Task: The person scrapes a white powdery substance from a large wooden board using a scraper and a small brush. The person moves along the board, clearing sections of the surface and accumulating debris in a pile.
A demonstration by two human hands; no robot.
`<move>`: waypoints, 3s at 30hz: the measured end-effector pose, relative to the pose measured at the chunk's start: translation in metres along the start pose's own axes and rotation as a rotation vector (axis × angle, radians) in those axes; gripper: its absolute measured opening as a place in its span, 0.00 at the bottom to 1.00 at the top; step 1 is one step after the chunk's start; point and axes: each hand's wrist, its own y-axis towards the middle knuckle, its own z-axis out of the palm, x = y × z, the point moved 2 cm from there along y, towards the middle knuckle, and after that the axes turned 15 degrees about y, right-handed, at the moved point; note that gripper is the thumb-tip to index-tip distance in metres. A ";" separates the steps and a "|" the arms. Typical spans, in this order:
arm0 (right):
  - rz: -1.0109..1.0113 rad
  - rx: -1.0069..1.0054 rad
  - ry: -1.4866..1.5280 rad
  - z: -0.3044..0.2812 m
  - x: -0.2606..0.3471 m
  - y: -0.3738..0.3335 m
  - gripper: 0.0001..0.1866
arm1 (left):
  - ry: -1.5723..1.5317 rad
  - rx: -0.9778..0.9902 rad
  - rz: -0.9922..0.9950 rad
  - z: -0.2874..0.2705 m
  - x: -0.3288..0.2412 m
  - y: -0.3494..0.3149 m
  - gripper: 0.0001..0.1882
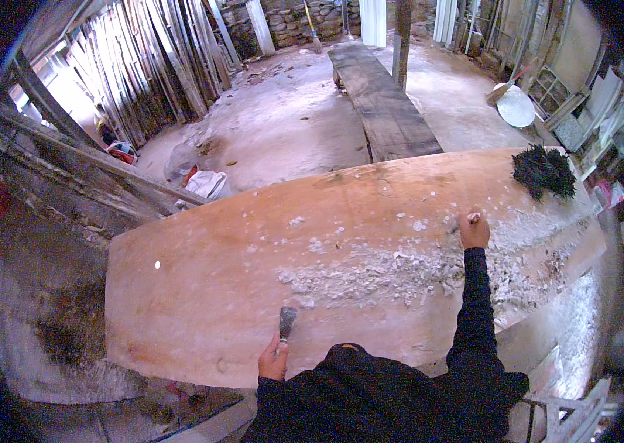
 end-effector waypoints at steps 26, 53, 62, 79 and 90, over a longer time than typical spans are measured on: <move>0.444 0.054 -0.082 0.020 -0.059 0.046 0.19 | 0.210 -0.018 0.097 -0.011 -0.033 0.025 0.25; -0.020 0.019 -0.302 -0.029 0.004 -0.022 0.08 | 0.010 -0.020 0.089 0.005 -0.012 -0.035 0.26; 0.020 0.609 0.524 0.054 0.126 -0.199 0.06 | 0.050 0.105 0.195 0.023 -0.039 -0.050 0.26; -0.289 0.002 -0.100 -0.110 0.052 -0.057 0.07 | 0.056 0.061 0.253 0.036 -0.038 -0.078 0.25; 0.052 0.378 0.439 -0.003 0.000 -0.100 0.08 | 0.090 0.150 0.215 0.058 -0.062 -0.087 0.25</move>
